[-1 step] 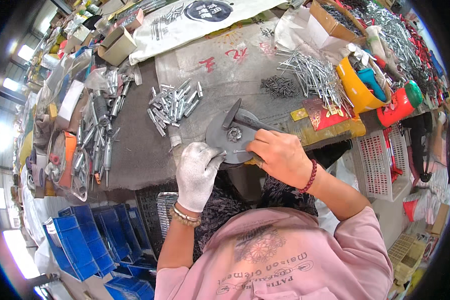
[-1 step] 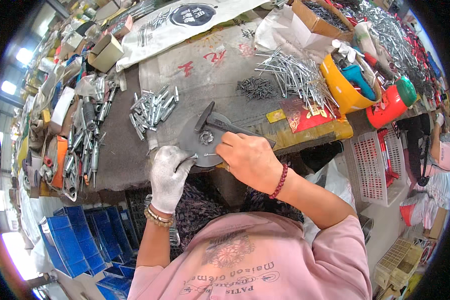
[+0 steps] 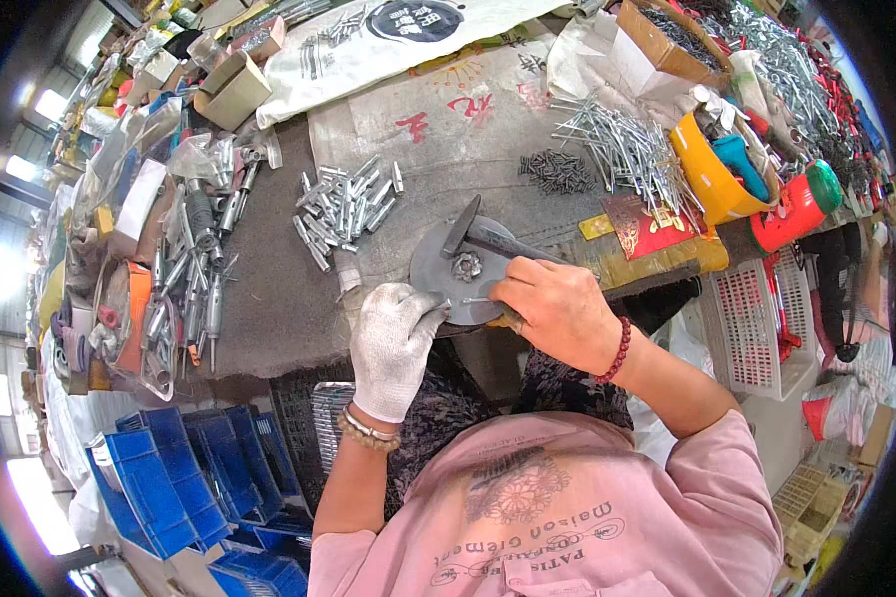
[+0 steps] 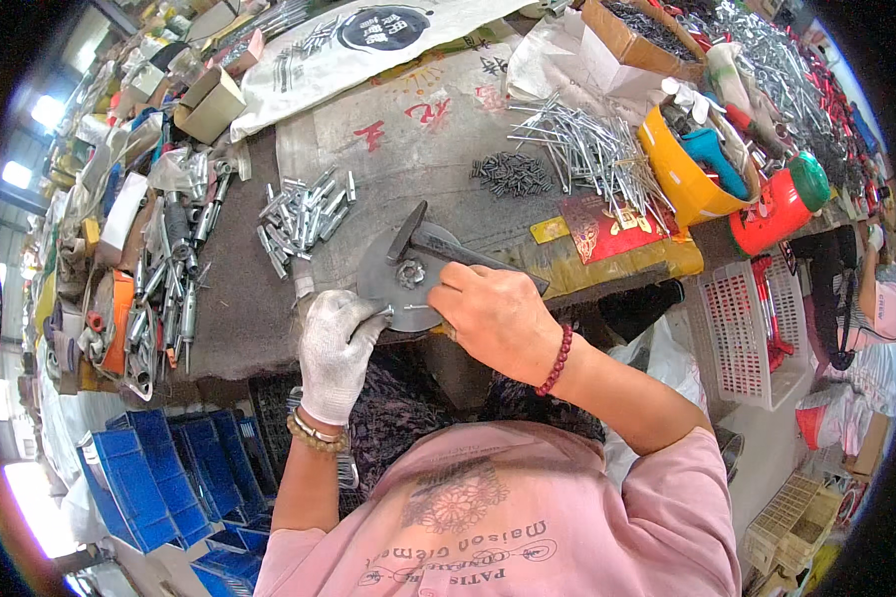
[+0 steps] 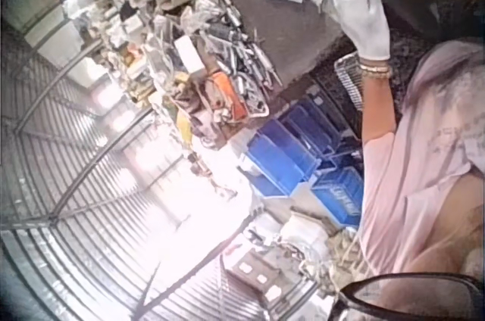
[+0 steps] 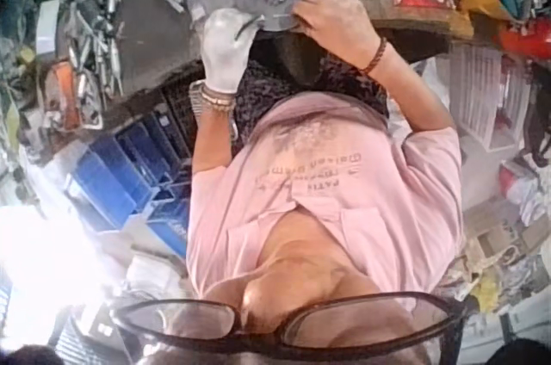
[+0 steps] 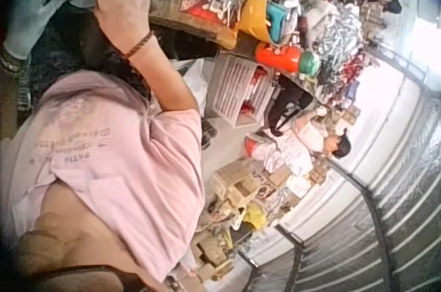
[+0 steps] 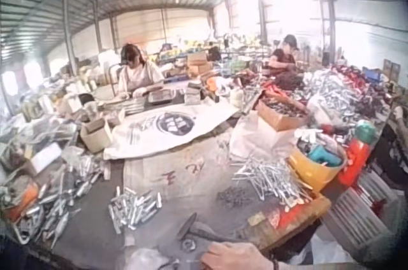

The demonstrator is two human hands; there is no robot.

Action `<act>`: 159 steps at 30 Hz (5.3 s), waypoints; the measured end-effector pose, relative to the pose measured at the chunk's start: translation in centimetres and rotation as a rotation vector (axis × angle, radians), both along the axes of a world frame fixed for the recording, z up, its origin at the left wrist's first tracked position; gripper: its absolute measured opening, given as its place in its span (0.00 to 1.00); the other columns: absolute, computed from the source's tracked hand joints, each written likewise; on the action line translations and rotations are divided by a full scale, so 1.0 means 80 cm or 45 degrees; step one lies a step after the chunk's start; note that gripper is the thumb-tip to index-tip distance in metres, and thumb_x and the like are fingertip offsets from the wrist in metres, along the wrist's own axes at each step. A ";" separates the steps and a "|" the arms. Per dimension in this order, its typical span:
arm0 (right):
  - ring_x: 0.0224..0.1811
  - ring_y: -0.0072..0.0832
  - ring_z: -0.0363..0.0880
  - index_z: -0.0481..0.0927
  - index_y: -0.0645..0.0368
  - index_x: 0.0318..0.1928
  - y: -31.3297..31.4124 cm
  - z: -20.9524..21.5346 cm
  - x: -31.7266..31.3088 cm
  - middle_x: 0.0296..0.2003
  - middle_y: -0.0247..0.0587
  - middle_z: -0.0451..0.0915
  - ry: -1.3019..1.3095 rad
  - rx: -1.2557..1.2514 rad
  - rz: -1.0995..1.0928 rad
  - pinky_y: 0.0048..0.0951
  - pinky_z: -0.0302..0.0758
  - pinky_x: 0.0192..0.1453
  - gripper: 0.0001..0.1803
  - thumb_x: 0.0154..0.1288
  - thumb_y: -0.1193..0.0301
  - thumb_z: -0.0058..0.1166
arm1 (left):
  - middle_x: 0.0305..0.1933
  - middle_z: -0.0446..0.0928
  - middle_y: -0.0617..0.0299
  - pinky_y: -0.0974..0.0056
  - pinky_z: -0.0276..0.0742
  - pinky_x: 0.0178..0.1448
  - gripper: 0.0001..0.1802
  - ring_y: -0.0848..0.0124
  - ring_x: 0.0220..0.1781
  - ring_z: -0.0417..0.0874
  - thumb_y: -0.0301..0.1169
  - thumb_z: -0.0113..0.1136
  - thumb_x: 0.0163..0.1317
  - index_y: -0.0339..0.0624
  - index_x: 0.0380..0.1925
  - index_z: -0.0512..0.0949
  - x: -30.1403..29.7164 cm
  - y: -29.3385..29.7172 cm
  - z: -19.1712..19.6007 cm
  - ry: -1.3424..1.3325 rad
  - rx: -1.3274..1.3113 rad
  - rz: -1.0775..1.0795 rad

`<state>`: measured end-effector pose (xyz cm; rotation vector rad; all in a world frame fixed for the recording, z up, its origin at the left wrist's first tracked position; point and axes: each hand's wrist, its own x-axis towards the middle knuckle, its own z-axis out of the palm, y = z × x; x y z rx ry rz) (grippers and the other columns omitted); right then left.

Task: The person assembles metal fasteners by inserting pins into sleeves and tapping them with a hammer on a round metal plate. The person stacks the assembled fasteners into a tray and later removes a glove.

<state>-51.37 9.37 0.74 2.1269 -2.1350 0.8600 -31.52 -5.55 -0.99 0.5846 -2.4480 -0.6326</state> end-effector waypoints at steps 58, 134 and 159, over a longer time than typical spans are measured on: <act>0.45 0.50 0.89 0.82 0.58 0.41 -0.043 -0.019 -0.119 0.44 0.47 0.82 0.181 0.188 -0.591 0.48 0.85 0.49 0.13 0.60 0.68 0.72 | 0.38 0.85 0.55 0.50 0.81 0.53 0.07 0.51 0.47 0.85 0.30 0.78 0.56 0.43 0.34 0.90 -0.002 0.011 -0.004 0.041 0.039 0.018; 0.46 0.43 0.82 0.86 0.55 0.65 0.036 0.029 0.010 0.43 0.43 0.81 -0.090 -0.230 -0.077 0.41 0.82 0.51 0.36 0.51 0.82 0.68 | 0.37 0.82 0.56 0.51 0.80 0.52 0.11 0.53 0.45 0.84 0.26 0.77 0.54 0.41 0.38 0.88 0.001 -0.008 -0.016 0.119 0.024 -0.147; 0.57 0.43 0.81 0.88 0.55 0.56 0.005 0.026 -0.009 0.53 0.41 0.79 0.163 -0.059 -0.127 0.44 0.81 0.57 0.25 0.55 0.75 0.71 | 0.36 0.81 0.57 0.52 0.80 0.50 0.10 0.54 0.44 0.84 0.29 0.78 0.54 0.42 0.36 0.90 0.003 -0.003 -0.014 0.127 0.053 -0.100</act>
